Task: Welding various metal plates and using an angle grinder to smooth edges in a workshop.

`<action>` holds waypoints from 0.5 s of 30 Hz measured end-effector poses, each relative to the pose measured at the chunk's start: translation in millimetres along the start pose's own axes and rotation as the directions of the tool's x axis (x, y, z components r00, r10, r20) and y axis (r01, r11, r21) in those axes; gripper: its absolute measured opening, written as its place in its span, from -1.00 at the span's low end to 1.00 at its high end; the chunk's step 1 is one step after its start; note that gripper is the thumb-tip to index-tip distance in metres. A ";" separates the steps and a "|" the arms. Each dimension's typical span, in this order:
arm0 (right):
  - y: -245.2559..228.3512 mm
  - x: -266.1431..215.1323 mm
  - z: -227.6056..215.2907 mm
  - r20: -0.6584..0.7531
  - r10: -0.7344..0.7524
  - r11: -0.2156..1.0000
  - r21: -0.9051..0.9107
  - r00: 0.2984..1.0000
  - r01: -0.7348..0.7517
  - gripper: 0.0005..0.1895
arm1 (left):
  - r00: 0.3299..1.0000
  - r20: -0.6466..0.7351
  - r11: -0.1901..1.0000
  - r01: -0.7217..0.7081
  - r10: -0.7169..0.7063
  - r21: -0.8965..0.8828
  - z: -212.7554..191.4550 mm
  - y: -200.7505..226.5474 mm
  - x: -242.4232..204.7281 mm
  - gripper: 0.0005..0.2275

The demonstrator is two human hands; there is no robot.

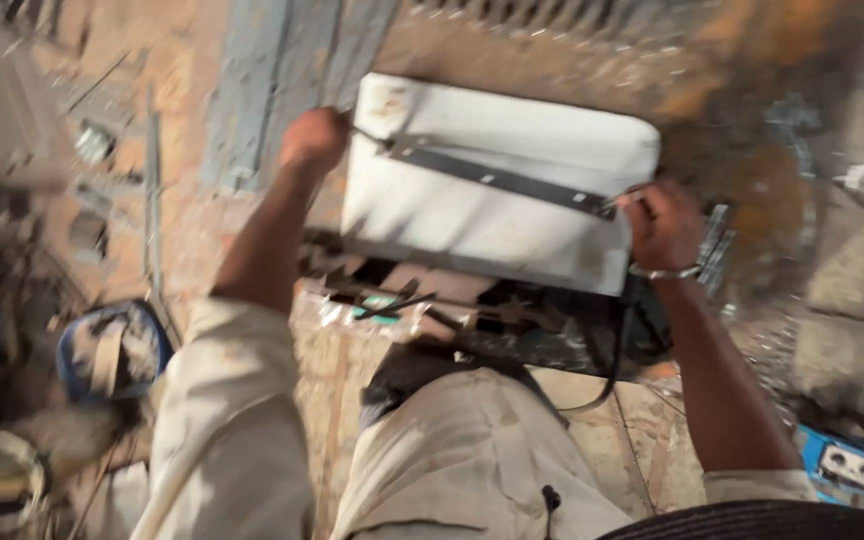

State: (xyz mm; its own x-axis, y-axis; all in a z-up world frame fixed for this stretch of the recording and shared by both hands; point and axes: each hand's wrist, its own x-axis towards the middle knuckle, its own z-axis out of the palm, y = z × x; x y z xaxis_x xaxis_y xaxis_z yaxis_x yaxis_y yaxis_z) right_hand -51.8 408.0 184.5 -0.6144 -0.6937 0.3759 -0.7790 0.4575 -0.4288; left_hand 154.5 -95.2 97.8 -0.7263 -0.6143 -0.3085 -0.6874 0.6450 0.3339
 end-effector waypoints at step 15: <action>-44.1 137.5 -291.8 0.294 0.283 0.914 -0.372 0.913 -0.163 -0.70 | 0.731 0.372 0.807 -0.421 0.573 -0.415 194.3 161.8 86.9 -0.45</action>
State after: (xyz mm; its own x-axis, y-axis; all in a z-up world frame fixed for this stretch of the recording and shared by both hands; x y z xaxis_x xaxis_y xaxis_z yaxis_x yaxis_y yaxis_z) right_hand -138.5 454.8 494.8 -0.7444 -0.6674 -0.0202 -0.6581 0.7384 -0.1473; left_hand -21.0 44.1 -48.1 -0.9264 0.0895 -0.3656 -0.2463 0.5905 0.7686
